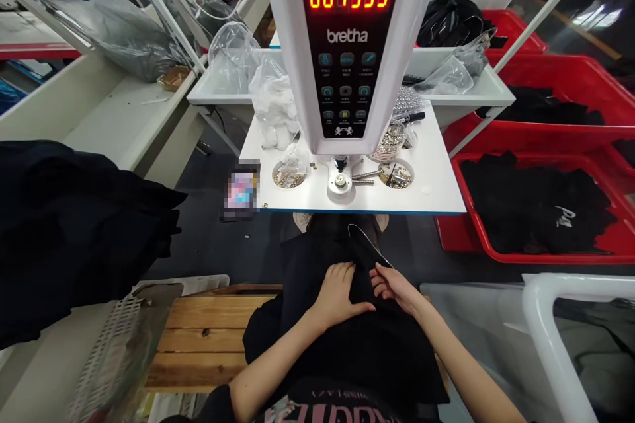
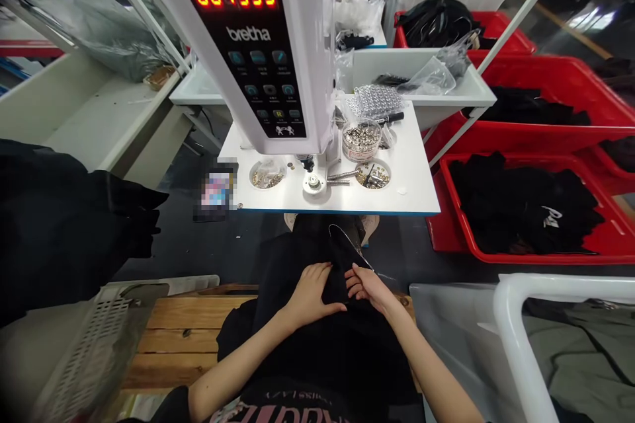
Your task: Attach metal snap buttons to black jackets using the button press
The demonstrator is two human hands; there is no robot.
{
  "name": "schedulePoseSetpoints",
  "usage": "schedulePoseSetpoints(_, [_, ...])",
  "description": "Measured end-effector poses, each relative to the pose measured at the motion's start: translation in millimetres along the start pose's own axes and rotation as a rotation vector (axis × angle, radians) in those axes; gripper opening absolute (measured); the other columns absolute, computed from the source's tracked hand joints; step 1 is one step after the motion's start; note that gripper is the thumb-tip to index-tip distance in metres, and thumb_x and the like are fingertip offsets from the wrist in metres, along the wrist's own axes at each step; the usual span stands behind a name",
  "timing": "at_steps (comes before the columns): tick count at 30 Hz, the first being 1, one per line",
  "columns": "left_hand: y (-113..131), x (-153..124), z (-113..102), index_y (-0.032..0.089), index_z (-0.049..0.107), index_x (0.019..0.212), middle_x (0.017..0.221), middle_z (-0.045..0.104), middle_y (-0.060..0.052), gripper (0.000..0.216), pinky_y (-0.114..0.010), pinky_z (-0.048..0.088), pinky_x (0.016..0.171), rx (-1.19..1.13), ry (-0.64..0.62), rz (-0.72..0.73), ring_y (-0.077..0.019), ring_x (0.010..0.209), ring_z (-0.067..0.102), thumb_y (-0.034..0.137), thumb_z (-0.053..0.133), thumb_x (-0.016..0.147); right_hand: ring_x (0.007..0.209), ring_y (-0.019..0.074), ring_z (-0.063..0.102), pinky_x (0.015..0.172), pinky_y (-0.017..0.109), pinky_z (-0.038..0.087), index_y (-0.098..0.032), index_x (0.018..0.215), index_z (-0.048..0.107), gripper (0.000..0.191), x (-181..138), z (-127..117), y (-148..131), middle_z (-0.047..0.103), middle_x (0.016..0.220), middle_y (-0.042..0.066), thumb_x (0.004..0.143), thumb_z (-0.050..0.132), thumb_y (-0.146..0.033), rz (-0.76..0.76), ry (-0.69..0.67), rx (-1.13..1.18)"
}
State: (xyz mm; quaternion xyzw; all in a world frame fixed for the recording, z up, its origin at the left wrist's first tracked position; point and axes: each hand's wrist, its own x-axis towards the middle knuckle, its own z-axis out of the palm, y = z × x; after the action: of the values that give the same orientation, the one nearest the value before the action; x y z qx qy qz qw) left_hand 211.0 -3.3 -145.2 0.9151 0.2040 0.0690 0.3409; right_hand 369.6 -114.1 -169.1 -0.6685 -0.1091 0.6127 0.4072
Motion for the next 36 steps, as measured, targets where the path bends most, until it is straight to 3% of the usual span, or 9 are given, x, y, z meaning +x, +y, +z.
schedulePoseSetpoints(3, [-6.2, 0.8, 3.8, 0.014, 0.057, 0.101, 0.099, 0.062, -0.012, 0.052, -0.046, 0.038, 0.094, -0.024, -0.061, 0.009, -0.0298, 0.096, 0.056, 0.05, 0.07, 0.067, 0.045, 0.0099, 0.046, 0.044, 0.022, 0.034, -0.019, 0.082, 0.049, 0.021, 8.8, 14.5, -5.8, 0.05, 0.056, -0.004, 0.078, 0.055, -0.039, -0.071, 0.059, -0.109])
schedulePoseSetpoints(8, [-9.0, -1.7, -3.9, 0.018, 0.05, 0.078, 0.071, 0.053, 0.0, 0.006, -0.029, 0.041, 0.072, -0.184, -0.018, -0.014, -0.0164, 0.07, 0.049, 0.013, 0.052, 0.074, 0.078, 0.0167, 0.055, 0.071, 0.029, 0.043, -0.021, 0.089, 0.054, 0.035, 13.4, 10.7, -16.3, 0.056, 0.08, -0.001, 0.061, 0.071, -0.034, -0.358, 0.382, -0.46])
schedulePoseSetpoints(11, [-3.5, -7.2, -16.5, 0.019, 0.044, 0.073, 0.067, 0.046, 0.002, 0.01, -0.024, 0.036, 0.063, -0.321, -0.02, 0.062, -0.0131, 0.064, 0.041, 0.01, 0.047, 0.072, 0.075, 0.0185, 0.057, 0.074, 0.033, 0.045, -0.019, 0.076, 0.056, 0.034, 5.7, 3.1, -21.8, 0.058, 0.073, 0.001, 0.07, 0.063, -0.052, -0.275, 0.143, -0.393])
schedulePoseSetpoints(15, [5.6, -12.9, -49.4, 0.019, 0.039, 0.068, 0.064, 0.036, 0.005, 0.014, -0.02, 0.03, 0.054, -0.512, -0.002, 0.131, -0.0091, 0.057, 0.033, 0.014, 0.051, 0.073, 0.078, 0.0206, 0.064, 0.08, 0.037, 0.049, -0.018, 0.077, 0.06, 0.043, -13.4, 4.8, -29.9, 0.066, 0.074, 0.005, 0.079, 0.05, -0.06, 0.026, -0.228, 0.162])
schedulePoseSetpoints(18, [7.5, -16.3, -85.1, 0.018, 0.042, 0.068, 0.061, 0.031, 0.006, 0.013, -0.018, 0.026, 0.051, -0.562, 0.036, 0.093, -0.0069, 0.052, 0.027, 0.016, 0.053, 0.075, 0.09, 0.0249, 0.066, 0.086, 0.04, 0.049, -0.017, 0.081, 0.063, 0.045, -24.1, 8.8, -39.8, 0.07, 0.082, 0.009, 0.077, 0.049, -0.06, 0.033, -0.255, 0.45])
schedulePoseSetpoints(23, [-12.0, -14.1, -130.5, 0.017, 0.058, 0.083, 0.055, 0.024, 0.009, 0.008, -0.018, 0.028, 0.053, -0.468, -0.005, -0.021, -0.0061, 0.049, 0.026, 0.017, 0.055, 0.076, 0.098, 0.0287, 0.064, 0.089, 0.044, 0.048, -0.018, 0.083, 0.066, 0.048, -31.2, -4.4, -48.8, 0.071, 0.089, 0.011, 0.072, 0.049, -0.062, -0.061, -0.195, 0.436])
schedulePoseSetpoints(27, [-42.8, -0.8, -122.4, 0.02, 0.061, 0.099, 0.058, 0.039, 0.008, 0.027, -0.02, 0.036, 0.059, -0.334, -0.088, -0.107, -0.0086, 0.053, 0.039, 0.013, 0.053, 0.074, 0.101, 0.0282, 0.063, 0.096, 0.045, 0.043, -0.019, 0.09, 0.067, 0.047, -32.4, -16.0, -35.4, 0.071, 0.097, 0.008, 0.065, 0.064, -0.058, -0.122, -0.265, 0.285])
schedulePoseSetpoints(30, [-62.8, 6.6, -99.1, 0.021, 0.059, 0.11, 0.086, 0.062, 0.0, 0.038, -0.024, 0.044, 0.069, -0.236, -0.098, -0.173, -0.0145, 0.073, 0.056, 0.013, 0.051, 0.074, 0.113, 0.0258, 0.056, 0.103, 0.044, 0.037, -0.02, 0.109, 0.062, 0.047, -33.3, -15.6, -26.1, 0.064, 0.116, 0.007, 0.068, 0.07, -0.043, -0.16, -0.385, 0.021])
schedulePoseSetpoints(36, [-83.4, 9.5, -79.9, 0.021, 0.06, 0.111, 0.102, 0.067, -0.003, 0.034, -0.029, 0.046, 0.078, -0.097, -0.019, -0.196, -0.0178, 0.082, 0.061, 0.017, 0.048, 0.08, 0.116, 0.0231, 0.052, 0.105, 0.044, 0.035, -0.02, 0.126, 0.049, 0.052, -52.7, -17.3, -40.6, 0.055, 0.128, 0.008, 0.078, 0.064, -0.036, -0.369, -0.337, -0.242])
